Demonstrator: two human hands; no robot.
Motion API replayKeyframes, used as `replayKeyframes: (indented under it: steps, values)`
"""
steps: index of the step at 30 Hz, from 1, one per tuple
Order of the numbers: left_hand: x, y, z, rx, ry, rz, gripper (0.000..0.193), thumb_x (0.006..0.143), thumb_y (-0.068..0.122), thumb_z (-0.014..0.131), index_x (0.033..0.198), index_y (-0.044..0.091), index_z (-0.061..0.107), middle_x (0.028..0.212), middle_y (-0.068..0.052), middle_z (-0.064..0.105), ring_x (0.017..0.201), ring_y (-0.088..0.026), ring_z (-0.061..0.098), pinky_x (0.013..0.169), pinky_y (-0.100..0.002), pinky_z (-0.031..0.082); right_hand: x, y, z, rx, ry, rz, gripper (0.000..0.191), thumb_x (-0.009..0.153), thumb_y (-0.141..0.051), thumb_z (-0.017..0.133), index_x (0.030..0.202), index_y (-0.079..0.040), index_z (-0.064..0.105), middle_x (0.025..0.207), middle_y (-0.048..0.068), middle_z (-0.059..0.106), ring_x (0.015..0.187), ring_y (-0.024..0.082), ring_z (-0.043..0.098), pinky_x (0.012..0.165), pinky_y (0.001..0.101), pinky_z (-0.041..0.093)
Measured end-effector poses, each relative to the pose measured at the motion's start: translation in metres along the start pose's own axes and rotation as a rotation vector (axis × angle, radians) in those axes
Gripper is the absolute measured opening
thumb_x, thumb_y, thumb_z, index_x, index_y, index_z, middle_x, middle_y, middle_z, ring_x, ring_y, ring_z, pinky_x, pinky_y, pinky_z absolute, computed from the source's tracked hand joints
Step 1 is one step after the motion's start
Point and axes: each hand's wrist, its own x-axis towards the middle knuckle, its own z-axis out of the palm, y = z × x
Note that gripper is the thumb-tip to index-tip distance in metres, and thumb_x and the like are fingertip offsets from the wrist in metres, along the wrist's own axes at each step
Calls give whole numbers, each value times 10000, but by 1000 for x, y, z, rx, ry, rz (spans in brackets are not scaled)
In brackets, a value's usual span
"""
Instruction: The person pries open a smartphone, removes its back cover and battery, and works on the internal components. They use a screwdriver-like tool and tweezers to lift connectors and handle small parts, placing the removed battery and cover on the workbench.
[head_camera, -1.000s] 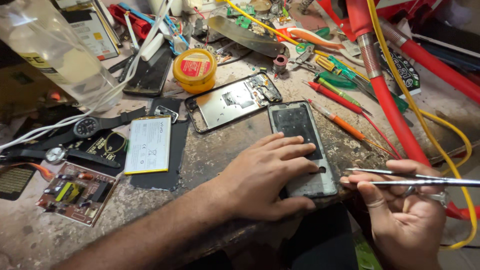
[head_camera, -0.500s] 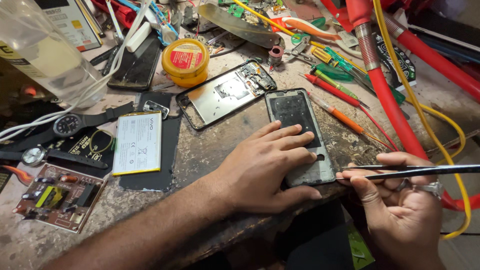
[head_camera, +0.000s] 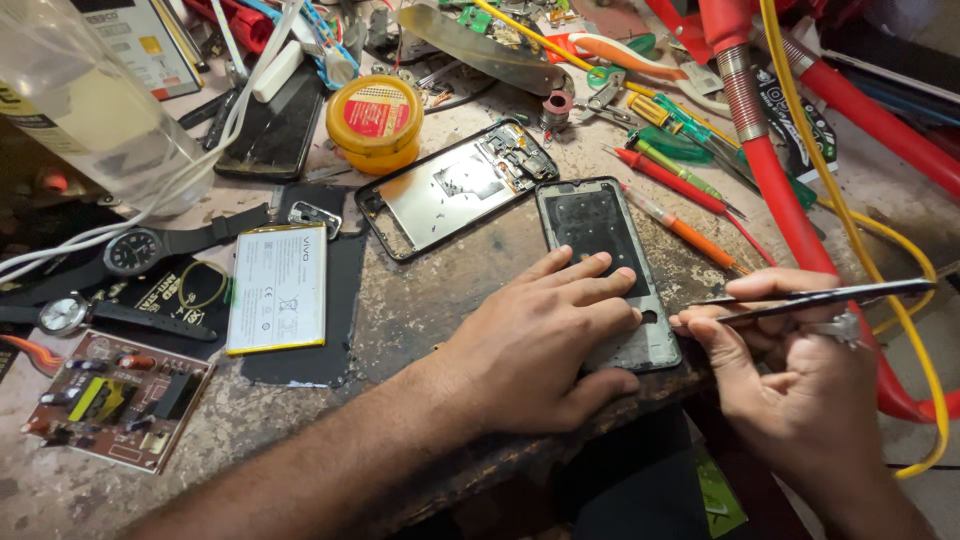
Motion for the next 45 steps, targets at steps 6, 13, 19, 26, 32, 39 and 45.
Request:
replayKeyframes:
  steps: [6,13,19,26,32,39,45]
  values:
    - [0,0,0,5,3,-2,505,852,416,744,1213,73,661,1442,-203,595,1430,-400,483,1213,-559,326,-7,2,-7,-47,-34,-54,308,917,-25,669,1182,3,515,968,108,778,917,124,770,792,237,608]
    - [0,0,0,22,-5,-3,501,868,414,738,1221,71,649,1452,-217,582,1441,-398,476,1220,-553,325,22,5,9,-155,13,76,244,951,-75,695,1174,-35,607,956,84,804,820,123,738,576,239,533]
    - [0,2,3,4,15,-24,494,840,409,751,1202,85,663,1440,-197,601,1433,-389,496,1224,-545,333,-4,1,-6,-205,19,-216,277,941,-154,697,1162,-64,556,923,6,753,838,101,751,712,262,589]
    - [0,1,4,21,14,-3,497,847,403,743,1211,76,660,1435,-203,605,1424,-390,504,1220,-549,339,57,9,16,-433,-42,-186,231,929,-109,758,1123,-82,638,832,89,764,735,150,735,649,334,566]
    - [-1,2,6,11,31,-25,502,835,395,744,1210,74,659,1441,-200,606,1426,-385,508,1224,-538,348,28,-11,1,-275,-52,-82,303,898,-97,731,1139,-73,548,827,44,763,763,80,735,643,262,551]
    - [1,1,7,17,26,-11,501,847,398,737,1209,61,654,1427,-206,609,1423,-387,503,1224,-539,342,81,-9,27,-288,-63,-120,261,933,-79,742,1151,-77,598,822,64,730,683,114,662,634,300,520]
    - [1,1,8,21,24,-14,497,851,407,734,1198,60,654,1420,-208,612,1420,-385,508,1219,-538,346,76,7,21,-35,-89,-55,273,950,-18,693,1170,-48,533,911,92,748,828,116,722,738,258,575]
